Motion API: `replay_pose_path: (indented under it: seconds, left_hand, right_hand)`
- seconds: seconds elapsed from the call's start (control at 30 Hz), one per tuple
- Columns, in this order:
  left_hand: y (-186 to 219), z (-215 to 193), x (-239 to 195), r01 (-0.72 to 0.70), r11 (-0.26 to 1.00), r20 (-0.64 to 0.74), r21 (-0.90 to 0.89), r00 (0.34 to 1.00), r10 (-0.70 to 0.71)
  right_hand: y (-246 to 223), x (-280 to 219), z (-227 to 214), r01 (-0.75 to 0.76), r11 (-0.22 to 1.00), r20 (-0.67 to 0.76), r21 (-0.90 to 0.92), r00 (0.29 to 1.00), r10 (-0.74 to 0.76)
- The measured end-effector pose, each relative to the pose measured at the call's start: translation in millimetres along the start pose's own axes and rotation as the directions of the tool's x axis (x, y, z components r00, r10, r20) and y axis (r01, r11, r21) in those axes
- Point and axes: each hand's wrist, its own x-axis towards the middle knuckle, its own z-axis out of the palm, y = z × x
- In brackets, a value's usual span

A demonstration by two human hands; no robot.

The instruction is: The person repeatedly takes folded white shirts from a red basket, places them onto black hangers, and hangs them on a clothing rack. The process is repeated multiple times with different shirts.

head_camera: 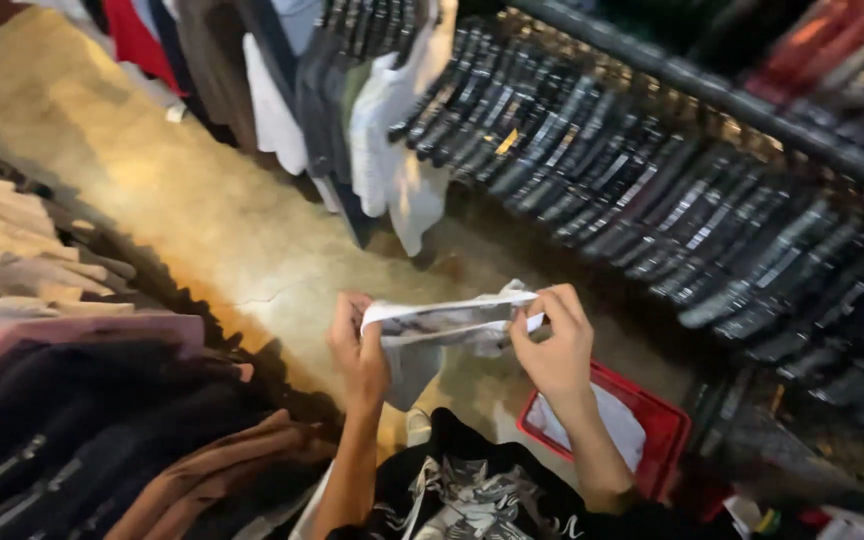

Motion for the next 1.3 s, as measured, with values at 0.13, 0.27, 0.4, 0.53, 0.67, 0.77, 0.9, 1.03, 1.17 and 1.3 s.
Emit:
replay_pose_path:
  seconds: [0.13,0.27,0.4,0.53,0.67,0.77,0.9,1.03,1.17,1.3]
  left_hand:
    - [-38.4,-22.9,21.4,0.115,0.989,0.05,0.096,0.992,-0.12]
    - [-119.2,-42.6,32.1,0.231,0.924,0.0,-0.305,0.97,-0.242]
    - [-64.5,-55.9,65.9,0.131,0.99,0.035,-0.06,0.991,-0.13]
    - [-42.0,-58.6,101.9,0.136,0.961,-0.022,0.239,0.991,-0.135]
    - [-56.0,-56.9,151.4,0.148,0.935,-0.049,0.321,0.989,-0.14]
    - [-68.3,-58.9,181.0,0.139,0.934,0.003,0.33,0.989,-0.149]
    - [-81.4,-48.0,223.7,0.103,0.937,0.046,0.333,0.991,-0.126]
    - [-85.6,-45.5,246.7,0.213,0.915,0.042,0.341,0.969,-0.242]
    - [-107.1,-43.3,278.1,0.118,0.935,0.001,0.335,0.992,-0.125]
    - [-99.1,-39.3,302.6,0.142,0.915,0.078,0.378,0.98,-0.184]
  right_hand:
    - [-16.5,18.1,30.1,0.098,0.995,-0.049,-0.006,0.994,-0.098]
    - [-12.8,43.4,62.7,0.058,0.995,0.101,0.08,0.993,-0.066]
    - [14.8,88.4,109.6,-0.115,0.961,0.306,0.251,0.952,0.035]
    - [47.6,167.5,165.6,-0.065,0.994,0.252,0.085,0.967,0.042]
    - [87.7,246.1,214.8,0.23,0.943,0.18,-0.241,0.965,-0.19]
    - [89.5,281.0,240.0,0.082,0.897,0.277,-0.434,0.96,0.047]
    - [105.7,317.5,258.8,0.01,0.756,0.356,-0.655,0.886,0.297]
    - [133.0,310.0,266.3,0.014,0.712,0.377,-0.702,0.855,0.355]
    - [112.1,292.0,253.2,-0.085,0.809,0.219,-0.581,0.941,0.256]
    - [118.1,270.6,252.3,-0.088,0.924,0.054,-0.373,0.992,0.116]
